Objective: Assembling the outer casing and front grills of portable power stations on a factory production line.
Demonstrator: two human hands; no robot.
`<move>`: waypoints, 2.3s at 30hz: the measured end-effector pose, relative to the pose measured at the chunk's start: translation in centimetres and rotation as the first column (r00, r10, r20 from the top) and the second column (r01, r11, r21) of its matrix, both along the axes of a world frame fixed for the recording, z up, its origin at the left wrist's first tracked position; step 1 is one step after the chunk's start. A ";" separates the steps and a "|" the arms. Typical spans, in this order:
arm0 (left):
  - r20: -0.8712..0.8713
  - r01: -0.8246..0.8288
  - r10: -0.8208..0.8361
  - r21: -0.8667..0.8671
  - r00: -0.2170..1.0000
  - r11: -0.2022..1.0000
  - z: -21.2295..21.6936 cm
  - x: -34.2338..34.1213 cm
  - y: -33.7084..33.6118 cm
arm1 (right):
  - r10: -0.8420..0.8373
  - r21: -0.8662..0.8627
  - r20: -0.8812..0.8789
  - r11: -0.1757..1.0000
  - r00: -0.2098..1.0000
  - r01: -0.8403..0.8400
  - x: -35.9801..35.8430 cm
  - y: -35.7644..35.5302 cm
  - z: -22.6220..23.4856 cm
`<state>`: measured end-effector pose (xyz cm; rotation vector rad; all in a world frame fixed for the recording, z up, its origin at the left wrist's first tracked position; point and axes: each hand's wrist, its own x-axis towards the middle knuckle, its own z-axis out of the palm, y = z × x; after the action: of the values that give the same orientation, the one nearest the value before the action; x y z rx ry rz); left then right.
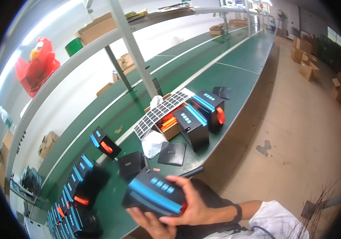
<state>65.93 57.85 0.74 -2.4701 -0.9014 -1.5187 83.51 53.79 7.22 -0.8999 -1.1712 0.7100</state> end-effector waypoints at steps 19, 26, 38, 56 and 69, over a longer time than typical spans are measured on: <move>0.620 0.567 -0.013 -0.710 0.785 0.417 1.9 -12.1 -1.6 | 0.559 -0.105 0.303 0.824 0.772 -0.556 -2.8 3.0 -0.8; 0.621 0.545 0.042 -0.717 0.783 0.435 -1.5 -12.9 -3.6 | 0.640 -0.160 0.086 0.765 0.764 -0.623 -5.1 1.4 -2.2; 0.265 0.002 0.161 -0.523 0.951 0.852 0.0 -8.3 4.9 | -0.006 0.070 0.095 0.998 0.995 -0.001 0.5 7.9 2.9; 0.249 -0.267 0.472 -0.567 0.846 0.779 -2.7 -8.5 7.8 | -0.434 -0.010 0.394 0.879 0.810 0.476 -2.8 38.4 -3.3; 0.250 -0.286 0.490 -0.563 0.835 0.776 -2.7 -9.0 7.2 | -0.357 0.036 0.616 0.903 0.702 0.427 -2.2 33.5 0.8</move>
<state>56.93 65.10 -1.93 -2.0469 -1.9862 -1.8025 81.28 87.26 8.04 -1.4958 -1.4423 0.1100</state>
